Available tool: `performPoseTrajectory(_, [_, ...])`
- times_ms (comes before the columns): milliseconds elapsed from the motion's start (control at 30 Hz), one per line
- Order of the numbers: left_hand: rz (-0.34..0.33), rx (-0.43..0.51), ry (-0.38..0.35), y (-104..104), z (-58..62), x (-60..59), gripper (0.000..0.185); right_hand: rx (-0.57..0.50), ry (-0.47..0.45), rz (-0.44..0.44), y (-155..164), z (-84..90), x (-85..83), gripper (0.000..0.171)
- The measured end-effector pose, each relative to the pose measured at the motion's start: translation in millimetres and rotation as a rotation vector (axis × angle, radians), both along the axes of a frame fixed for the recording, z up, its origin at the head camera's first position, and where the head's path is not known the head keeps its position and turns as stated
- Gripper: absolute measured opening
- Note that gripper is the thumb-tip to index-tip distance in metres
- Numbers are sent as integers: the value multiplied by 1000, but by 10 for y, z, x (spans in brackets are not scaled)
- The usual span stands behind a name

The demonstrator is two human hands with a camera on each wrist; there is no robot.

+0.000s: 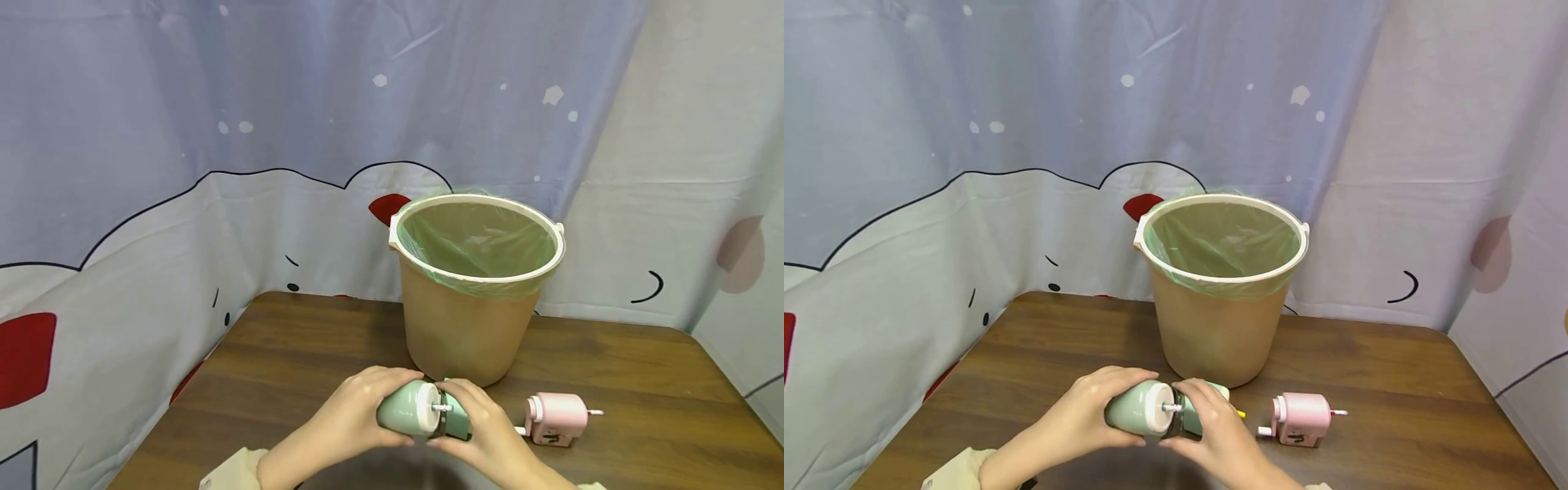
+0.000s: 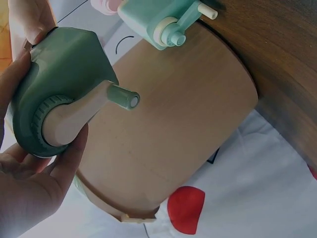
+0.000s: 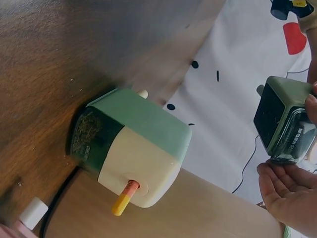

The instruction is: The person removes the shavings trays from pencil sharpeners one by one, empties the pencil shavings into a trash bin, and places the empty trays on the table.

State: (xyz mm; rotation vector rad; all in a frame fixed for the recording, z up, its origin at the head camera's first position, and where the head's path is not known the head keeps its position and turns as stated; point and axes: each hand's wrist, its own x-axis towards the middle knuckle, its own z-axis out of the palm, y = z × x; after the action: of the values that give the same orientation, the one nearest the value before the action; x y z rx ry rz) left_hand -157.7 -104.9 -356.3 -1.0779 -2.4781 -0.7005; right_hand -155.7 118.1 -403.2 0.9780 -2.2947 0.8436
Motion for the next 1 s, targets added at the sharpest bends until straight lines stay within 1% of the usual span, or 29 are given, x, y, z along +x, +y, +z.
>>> performPoseTrajectory(233, [-39,-3,-25,-11,-18,-22,75,1,-25,25,31,2,-7,63])
performPoseTrajectory(333, [-22,-20,-22,-10,-15,-31,75,-9,-31,20,42,-1,-8,63])
performPoseTrajectory(500, [15,-10,-82,-64,-37,-57,74,-36,-21,31,78,-4,-28,64])
performPoseTrajectory(600, [33,-1,-116,-85,-67,-53,74,-31,-24,40,87,-27,-34,64])
performPoseTrajectory(833, [44,3,-120,-109,-107,-61,75,-31,-40,37,91,-57,-38,64])
performPoseTrajectory(1000, [50,19,-123,-142,-134,-60,76,-42,-75,42,97,-55,-29,64])
